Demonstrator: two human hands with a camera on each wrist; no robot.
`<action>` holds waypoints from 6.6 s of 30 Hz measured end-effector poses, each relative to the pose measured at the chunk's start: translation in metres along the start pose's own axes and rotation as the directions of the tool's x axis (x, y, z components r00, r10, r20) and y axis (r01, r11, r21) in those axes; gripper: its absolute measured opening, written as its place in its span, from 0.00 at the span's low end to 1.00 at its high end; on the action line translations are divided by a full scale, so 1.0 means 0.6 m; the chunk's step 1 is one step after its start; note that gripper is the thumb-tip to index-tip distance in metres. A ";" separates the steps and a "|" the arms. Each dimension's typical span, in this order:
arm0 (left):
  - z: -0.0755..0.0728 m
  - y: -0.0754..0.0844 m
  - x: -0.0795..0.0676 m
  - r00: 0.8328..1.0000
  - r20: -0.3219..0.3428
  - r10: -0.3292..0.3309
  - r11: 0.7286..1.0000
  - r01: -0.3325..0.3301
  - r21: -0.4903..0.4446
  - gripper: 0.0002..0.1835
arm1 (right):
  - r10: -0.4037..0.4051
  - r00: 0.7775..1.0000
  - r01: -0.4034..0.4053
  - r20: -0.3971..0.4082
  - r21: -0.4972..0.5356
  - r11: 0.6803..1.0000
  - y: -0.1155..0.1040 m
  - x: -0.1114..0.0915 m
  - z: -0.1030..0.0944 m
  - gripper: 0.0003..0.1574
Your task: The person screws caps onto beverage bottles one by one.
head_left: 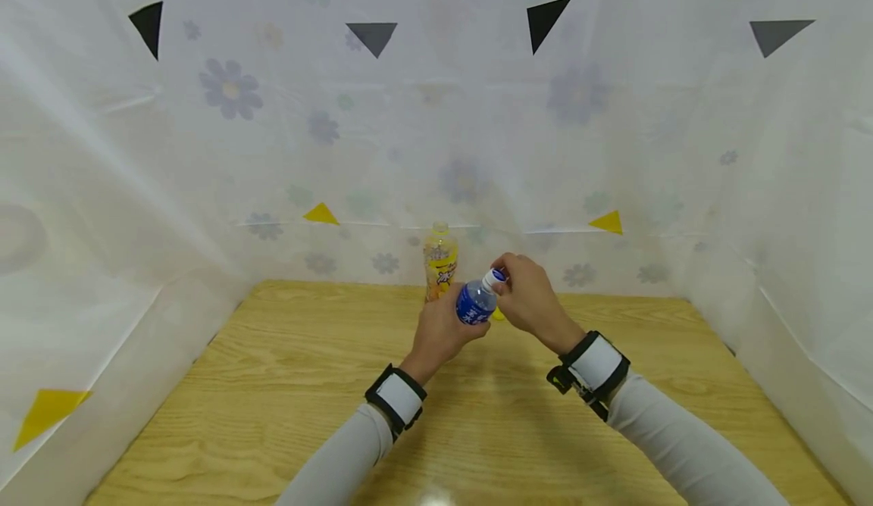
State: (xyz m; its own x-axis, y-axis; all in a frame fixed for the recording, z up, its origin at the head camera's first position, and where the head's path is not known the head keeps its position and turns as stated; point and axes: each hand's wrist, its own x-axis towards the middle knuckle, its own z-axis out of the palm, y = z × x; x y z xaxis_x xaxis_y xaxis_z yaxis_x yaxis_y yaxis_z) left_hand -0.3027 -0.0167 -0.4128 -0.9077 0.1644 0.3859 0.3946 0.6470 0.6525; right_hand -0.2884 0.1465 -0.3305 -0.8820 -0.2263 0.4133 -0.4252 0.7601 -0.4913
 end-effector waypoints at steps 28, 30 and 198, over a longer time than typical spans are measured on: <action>0.000 -0.001 -0.004 1.000 -0.001 0.014 1.000 -0.014 -0.003 0.35 | -0.157 0.965 0.147 -0.210 -0.063 0.987 0.020 0.001 0.029 0.18; 0.000 -0.001 -0.003 1.000 -0.001 0.013 1.000 -0.013 -0.002 0.35 | -0.156 0.965 0.146 -0.211 -0.064 0.987 0.020 0.001 0.029 0.18; -0.009 -0.006 -0.009 0.999 -0.041 0.026 1.000 -0.025 0.014 0.37 | -0.088 0.996 0.089 -0.013 0.052 0.995 -0.012 -0.012 -0.002 0.30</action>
State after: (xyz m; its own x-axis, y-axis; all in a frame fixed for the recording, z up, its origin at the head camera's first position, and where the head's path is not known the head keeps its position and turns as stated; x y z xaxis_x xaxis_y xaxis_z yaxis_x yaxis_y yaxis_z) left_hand -0.2984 -0.0238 -0.4139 -0.8908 0.1505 0.4287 0.4151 0.6529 0.6335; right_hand -0.2788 0.1434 -0.3291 -0.8384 -0.2848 0.4647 -0.5120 0.7041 -0.4920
